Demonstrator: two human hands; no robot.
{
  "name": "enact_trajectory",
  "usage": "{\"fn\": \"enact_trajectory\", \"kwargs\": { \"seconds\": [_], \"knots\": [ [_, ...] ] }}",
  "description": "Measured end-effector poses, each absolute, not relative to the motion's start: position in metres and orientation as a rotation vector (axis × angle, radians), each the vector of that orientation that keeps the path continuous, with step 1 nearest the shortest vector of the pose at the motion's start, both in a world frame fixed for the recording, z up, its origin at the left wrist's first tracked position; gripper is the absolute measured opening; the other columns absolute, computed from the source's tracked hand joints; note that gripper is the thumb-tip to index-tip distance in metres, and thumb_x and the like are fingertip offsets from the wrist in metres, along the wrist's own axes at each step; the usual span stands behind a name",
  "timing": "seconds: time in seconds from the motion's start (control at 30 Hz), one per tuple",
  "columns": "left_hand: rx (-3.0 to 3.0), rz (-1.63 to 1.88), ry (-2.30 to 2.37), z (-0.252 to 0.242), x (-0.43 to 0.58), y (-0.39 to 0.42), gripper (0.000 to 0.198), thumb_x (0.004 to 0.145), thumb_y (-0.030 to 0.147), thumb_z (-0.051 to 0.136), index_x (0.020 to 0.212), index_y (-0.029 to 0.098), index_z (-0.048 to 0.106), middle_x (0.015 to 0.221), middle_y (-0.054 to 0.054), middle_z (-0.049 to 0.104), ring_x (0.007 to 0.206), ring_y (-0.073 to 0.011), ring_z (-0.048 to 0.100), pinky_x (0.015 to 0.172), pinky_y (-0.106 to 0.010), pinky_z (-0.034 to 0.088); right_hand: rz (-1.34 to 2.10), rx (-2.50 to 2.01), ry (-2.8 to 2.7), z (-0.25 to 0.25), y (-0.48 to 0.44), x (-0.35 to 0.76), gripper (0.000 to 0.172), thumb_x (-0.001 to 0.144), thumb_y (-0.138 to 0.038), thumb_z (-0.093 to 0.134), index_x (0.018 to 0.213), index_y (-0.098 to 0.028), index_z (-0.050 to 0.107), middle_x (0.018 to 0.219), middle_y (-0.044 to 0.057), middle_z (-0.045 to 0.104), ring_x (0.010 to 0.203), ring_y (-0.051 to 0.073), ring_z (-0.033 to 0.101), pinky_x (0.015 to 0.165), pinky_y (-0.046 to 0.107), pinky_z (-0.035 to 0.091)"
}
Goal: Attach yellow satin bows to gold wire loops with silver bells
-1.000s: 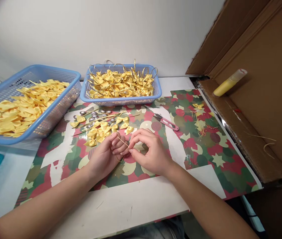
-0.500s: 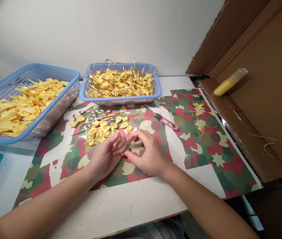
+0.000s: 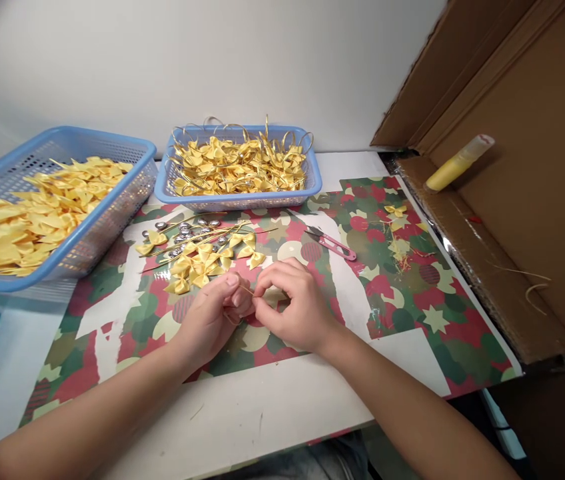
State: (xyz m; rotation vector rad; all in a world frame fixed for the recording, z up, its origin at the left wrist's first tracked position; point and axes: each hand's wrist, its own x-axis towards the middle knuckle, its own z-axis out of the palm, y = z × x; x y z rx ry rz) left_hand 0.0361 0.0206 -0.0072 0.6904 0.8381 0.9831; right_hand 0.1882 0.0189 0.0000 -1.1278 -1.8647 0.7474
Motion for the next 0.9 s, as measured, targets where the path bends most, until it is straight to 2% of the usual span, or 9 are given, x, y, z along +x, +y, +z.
{"fn": "enact_trajectory", "kwargs": {
  "seconds": [0.27,0.9],
  "knots": [
    [0.587,0.996,0.802,-0.0028,0.0365,0.0239,0.040,0.082,0.033,0.063,0.053,0.018,0.040,0.050,0.007,0.026,0.048,-0.0085,0.021,0.049,-0.023,0.025,0.661,-1.131,-1.877,0.0047,0.0214,0.1940,0.020,0.071,-0.003,0.059,0.068,-0.023,0.055,0.077,0.001,0.067,0.083,0.021,0.059,0.077,0.037,0.047],
    [0.565,0.988,0.801,-0.0038,0.0352,0.0242,0.042,0.082,0.035,0.063,0.052,0.019,0.038,0.052,0.007,0.020,0.049,-0.0085,0.019,0.048,-0.022,0.025,0.547,-1.162,-1.916,0.0052,0.0209,0.1958,0.021,0.066,-0.004,0.055,0.064,-0.023,0.047,0.075,0.000,0.066,0.079,0.021,0.056,0.073,0.038,0.043]
  ]
}}
